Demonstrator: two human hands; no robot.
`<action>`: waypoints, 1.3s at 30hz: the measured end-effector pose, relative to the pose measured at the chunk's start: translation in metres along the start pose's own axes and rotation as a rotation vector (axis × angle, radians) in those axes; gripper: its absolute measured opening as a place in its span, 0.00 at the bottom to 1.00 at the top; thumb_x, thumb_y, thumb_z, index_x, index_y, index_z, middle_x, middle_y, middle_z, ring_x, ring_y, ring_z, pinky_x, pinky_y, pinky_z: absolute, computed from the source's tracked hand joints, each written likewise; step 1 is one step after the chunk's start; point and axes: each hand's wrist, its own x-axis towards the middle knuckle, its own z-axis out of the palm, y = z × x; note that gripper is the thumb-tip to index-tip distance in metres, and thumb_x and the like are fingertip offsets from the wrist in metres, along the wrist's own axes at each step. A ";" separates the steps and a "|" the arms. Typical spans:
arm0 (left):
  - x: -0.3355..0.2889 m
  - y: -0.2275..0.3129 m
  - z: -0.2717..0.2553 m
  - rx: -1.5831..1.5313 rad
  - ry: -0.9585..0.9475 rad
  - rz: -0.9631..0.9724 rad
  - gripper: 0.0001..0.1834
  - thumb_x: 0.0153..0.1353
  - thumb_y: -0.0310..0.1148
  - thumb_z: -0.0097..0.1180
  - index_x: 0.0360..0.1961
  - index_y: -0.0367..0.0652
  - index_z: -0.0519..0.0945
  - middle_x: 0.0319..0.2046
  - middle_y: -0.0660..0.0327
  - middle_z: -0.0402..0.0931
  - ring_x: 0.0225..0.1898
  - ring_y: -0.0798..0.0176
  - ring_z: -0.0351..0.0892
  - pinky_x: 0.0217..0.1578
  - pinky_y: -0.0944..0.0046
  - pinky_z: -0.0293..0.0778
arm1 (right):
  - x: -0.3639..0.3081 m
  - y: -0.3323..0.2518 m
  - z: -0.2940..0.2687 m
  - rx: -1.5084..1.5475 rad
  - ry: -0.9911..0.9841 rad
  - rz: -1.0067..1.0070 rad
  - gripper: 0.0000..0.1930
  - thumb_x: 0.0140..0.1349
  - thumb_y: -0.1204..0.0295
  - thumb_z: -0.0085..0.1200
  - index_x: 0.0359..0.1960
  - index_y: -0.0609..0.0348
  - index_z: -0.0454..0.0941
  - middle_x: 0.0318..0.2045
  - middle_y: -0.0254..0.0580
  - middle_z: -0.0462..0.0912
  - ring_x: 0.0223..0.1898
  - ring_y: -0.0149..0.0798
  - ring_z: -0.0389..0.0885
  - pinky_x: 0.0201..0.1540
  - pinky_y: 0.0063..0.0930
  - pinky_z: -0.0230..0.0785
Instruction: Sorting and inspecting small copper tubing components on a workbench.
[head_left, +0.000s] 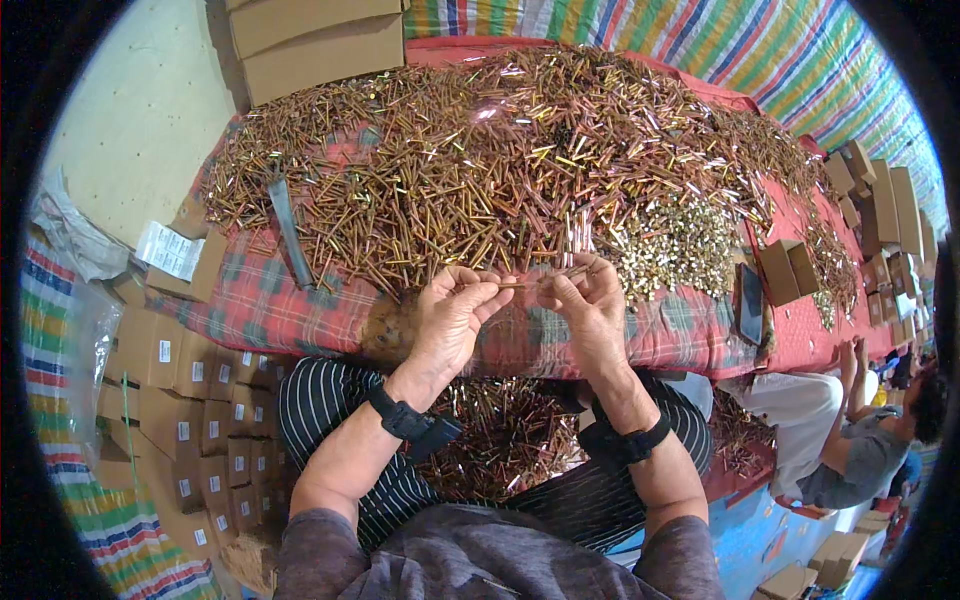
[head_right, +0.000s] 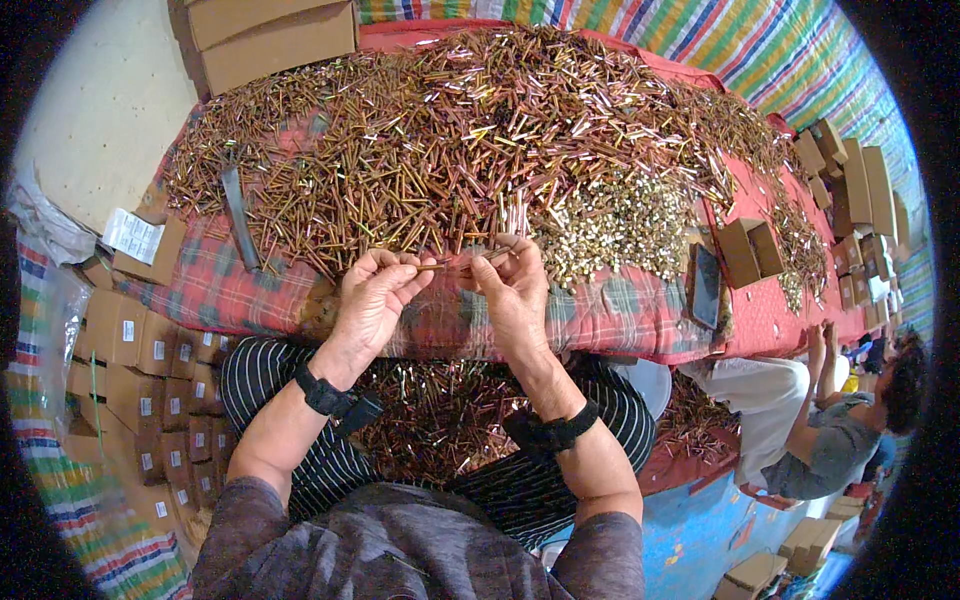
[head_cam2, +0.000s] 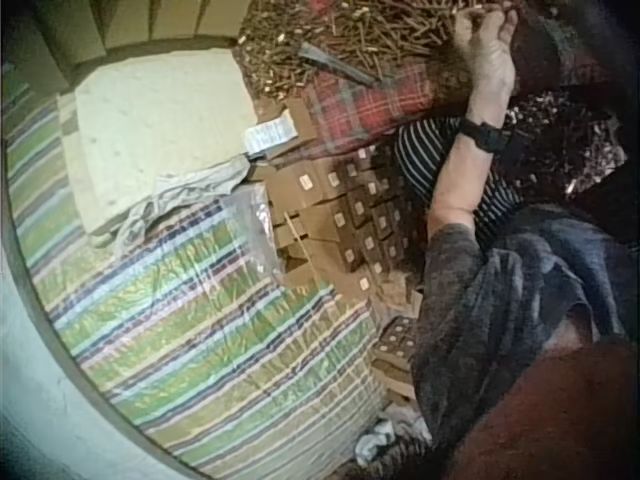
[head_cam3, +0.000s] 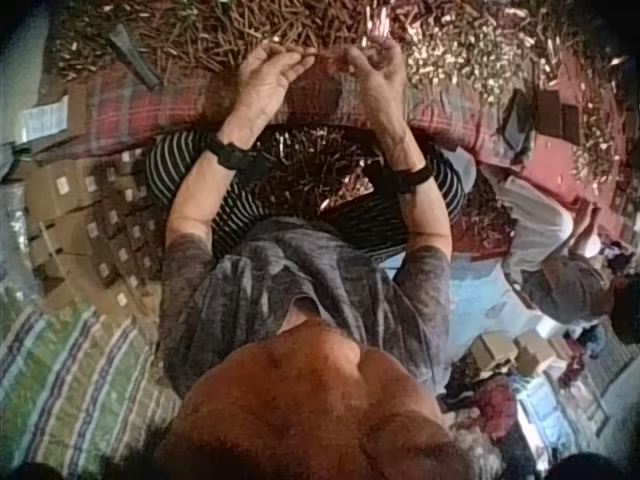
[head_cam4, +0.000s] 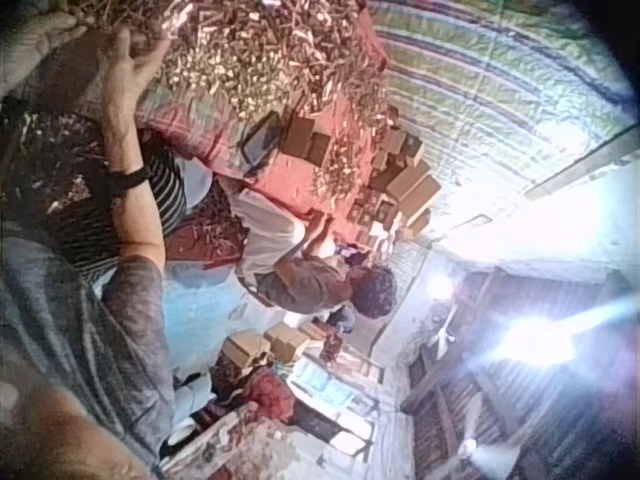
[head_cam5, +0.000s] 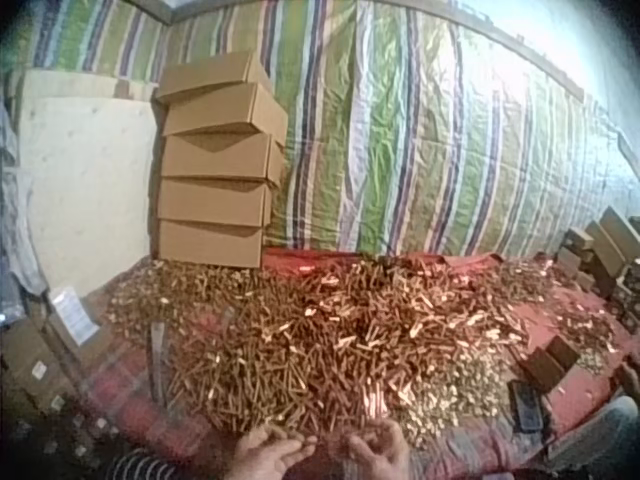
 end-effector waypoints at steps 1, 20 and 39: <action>0.000 -0.002 0.000 0.008 0.009 -0.005 0.07 0.55 0.16 0.51 0.28 0.40 0.71 0.35 0.55 0.76 0.43 0.56 0.78 0.49 0.57 0.76 | -0.001 0.006 0.001 0.092 0.012 0.019 0.17 0.61 0.80 0.50 0.50 0.66 0.59 0.33 0.41 0.77 0.32 0.31 0.78 0.36 0.24 0.74; -0.005 -0.029 -0.002 0.198 -0.009 -0.067 0.09 0.61 0.26 0.52 0.43 0.39 0.75 0.36 0.64 0.76 0.38 0.74 0.73 0.38 0.73 0.70 | -0.012 0.040 0.001 -0.350 -0.043 -0.153 0.12 0.65 0.71 0.47 0.46 0.65 0.76 0.35 0.38 0.80 0.35 0.28 0.77 0.39 0.22 0.69; 0.000 -0.018 -0.015 0.280 0.156 -0.233 0.06 0.56 0.25 0.54 0.36 0.36 0.76 0.25 0.64 0.74 0.23 0.75 0.69 0.21 0.78 0.63 | 0.029 0.061 -0.018 -1.565 -0.126 -0.594 0.07 0.52 0.76 0.51 0.34 0.58 0.73 0.29 0.44 0.74 0.33 0.49 0.75 0.35 0.41 0.69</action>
